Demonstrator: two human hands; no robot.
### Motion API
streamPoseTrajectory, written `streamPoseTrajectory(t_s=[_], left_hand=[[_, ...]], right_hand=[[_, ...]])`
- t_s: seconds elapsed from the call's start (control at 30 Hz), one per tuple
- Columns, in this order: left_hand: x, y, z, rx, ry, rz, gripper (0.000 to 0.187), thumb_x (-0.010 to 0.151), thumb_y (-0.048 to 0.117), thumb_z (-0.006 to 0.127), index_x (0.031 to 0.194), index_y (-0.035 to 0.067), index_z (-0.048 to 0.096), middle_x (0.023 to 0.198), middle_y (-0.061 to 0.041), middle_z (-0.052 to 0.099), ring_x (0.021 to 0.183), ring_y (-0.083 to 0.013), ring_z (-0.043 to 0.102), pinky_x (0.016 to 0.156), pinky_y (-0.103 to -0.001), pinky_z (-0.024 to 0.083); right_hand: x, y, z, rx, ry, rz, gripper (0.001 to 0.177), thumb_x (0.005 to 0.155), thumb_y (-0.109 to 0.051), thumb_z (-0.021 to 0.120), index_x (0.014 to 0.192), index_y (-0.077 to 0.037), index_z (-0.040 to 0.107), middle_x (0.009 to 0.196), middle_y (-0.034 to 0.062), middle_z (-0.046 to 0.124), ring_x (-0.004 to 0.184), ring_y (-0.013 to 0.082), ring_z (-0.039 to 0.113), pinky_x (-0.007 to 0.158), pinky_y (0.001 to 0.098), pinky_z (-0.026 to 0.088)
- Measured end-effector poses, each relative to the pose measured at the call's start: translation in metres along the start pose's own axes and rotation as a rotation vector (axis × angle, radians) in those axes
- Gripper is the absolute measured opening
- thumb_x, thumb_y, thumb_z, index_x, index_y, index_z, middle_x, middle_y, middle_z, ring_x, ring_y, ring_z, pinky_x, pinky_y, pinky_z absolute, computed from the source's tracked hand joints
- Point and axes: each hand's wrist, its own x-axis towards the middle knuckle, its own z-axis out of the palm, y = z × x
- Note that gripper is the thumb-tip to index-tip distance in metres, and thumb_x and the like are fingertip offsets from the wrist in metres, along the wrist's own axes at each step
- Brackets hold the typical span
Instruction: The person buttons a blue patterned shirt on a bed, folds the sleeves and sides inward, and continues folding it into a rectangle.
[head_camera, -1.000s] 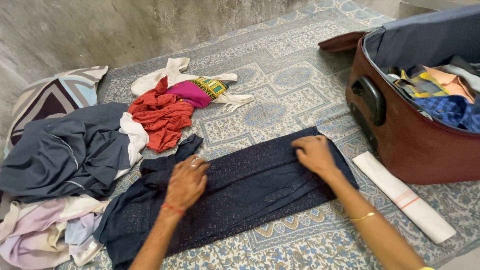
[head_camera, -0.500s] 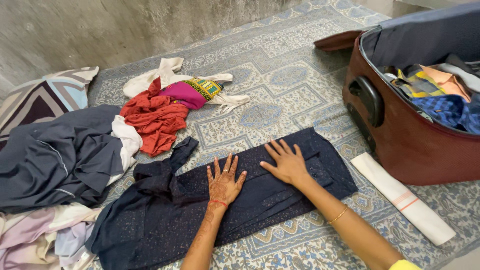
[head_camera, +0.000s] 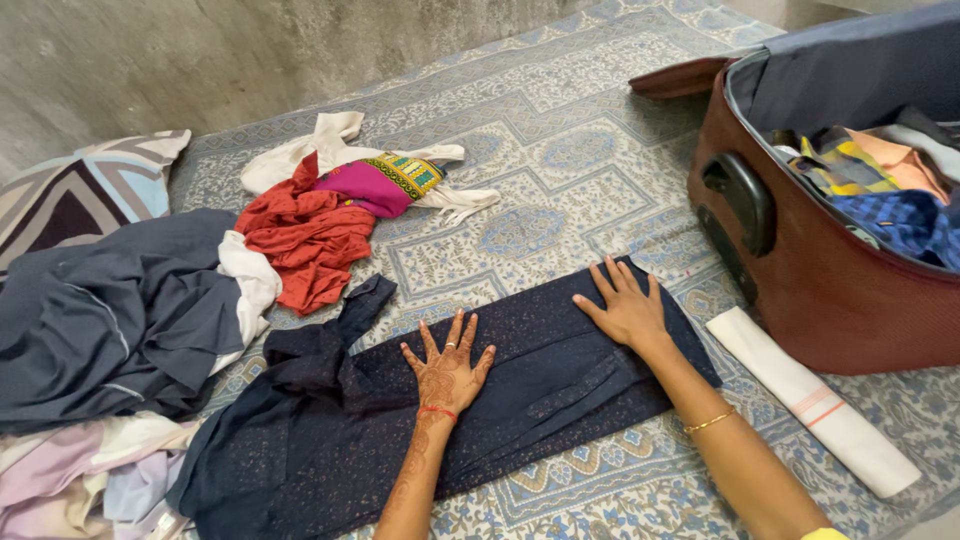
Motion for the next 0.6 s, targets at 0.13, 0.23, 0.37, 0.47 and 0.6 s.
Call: streamPoseTrajectory(t_s=[0.13,0.23,0.37,0.47,0.6], left_hand=[[-0.001,-0.002,0.004,-0.010,0.030,0.017,0.074,0.095,0.070,0.037,0.161,0.038,0.024,0.170,0.011,0.015,0.154,-0.0499,-0.001,0.114,-0.078,-0.005],[0.000,-0.008,0.001,-0.058,-0.036,0.033,0.075,0.096,0.069,0.037,0.161,0.033,0.023,0.170,0.010,0.016,0.155,-0.0474,0.000,0.114,-0.076,-0.006],[-0.015,-0.031,-0.021,-0.468,0.036,0.144,0.068,0.100,0.058,0.046,0.157,0.022,0.039,0.163,-0.002,0.035,0.155,-0.0360,0.019,0.122,-0.058,0.010],[-0.054,-0.066,-0.051,-0.780,0.128,0.152,0.054,0.100,0.049,0.054,0.144,0.017,0.058,0.147,-0.011,0.057,0.142,-0.0291,0.047,0.116,-0.042,0.036],[-0.094,-0.133,-0.077,-1.076,0.227,0.030,0.044,0.103,0.041,0.053,0.129,0.009,0.069,0.119,-0.010,0.078,0.112,-0.0208,0.072,0.097,-0.034,0.053]], right_hand=[[0.004,0.001,0.002,-0.009,-0.033,0.001,0.088,0.091,-0.081,0.030,0.163,-0.032,0.021,0.172,0.0005,0.010,0.158,0.0201,0.010,0.123,0.0581,0.003],[0.012,0.004,0.004,-0.016,-0.115,0.011,0.090,0.089,-0.082,0.031,0.163,-0.033,0.016,0.172,-0.0005,0.005,0.157,0.0205,0.007,0.122,0.0596,0.002],[0.022,0.008,0.005,-0.029,-0.179,0.022,0.092,0.088,-0.083,0.034,0.163,-0.033,0.015,0.173,-0.0006,0.002,0.158,0.0210,0.005,0.121,0.0619,0.002],[0.030,0.002,-0.001,-0.071,-0.231,0.051,0.092,0.088,-0.081,0.040,0.163,-0.032,0.020,0.173,0.0010,0.006,0.159,0.0224,0.008,0.121,0.0649,0.002],[0.039,-0.030,-0.020,-0.234,-0.228,0.092,0.075,0.091,-0.065,0.054,0.154,-0.026,0.044,0.169,0.0064,0.023,0.156,0.0327,0.016,0.118,0.0688,0.002]])
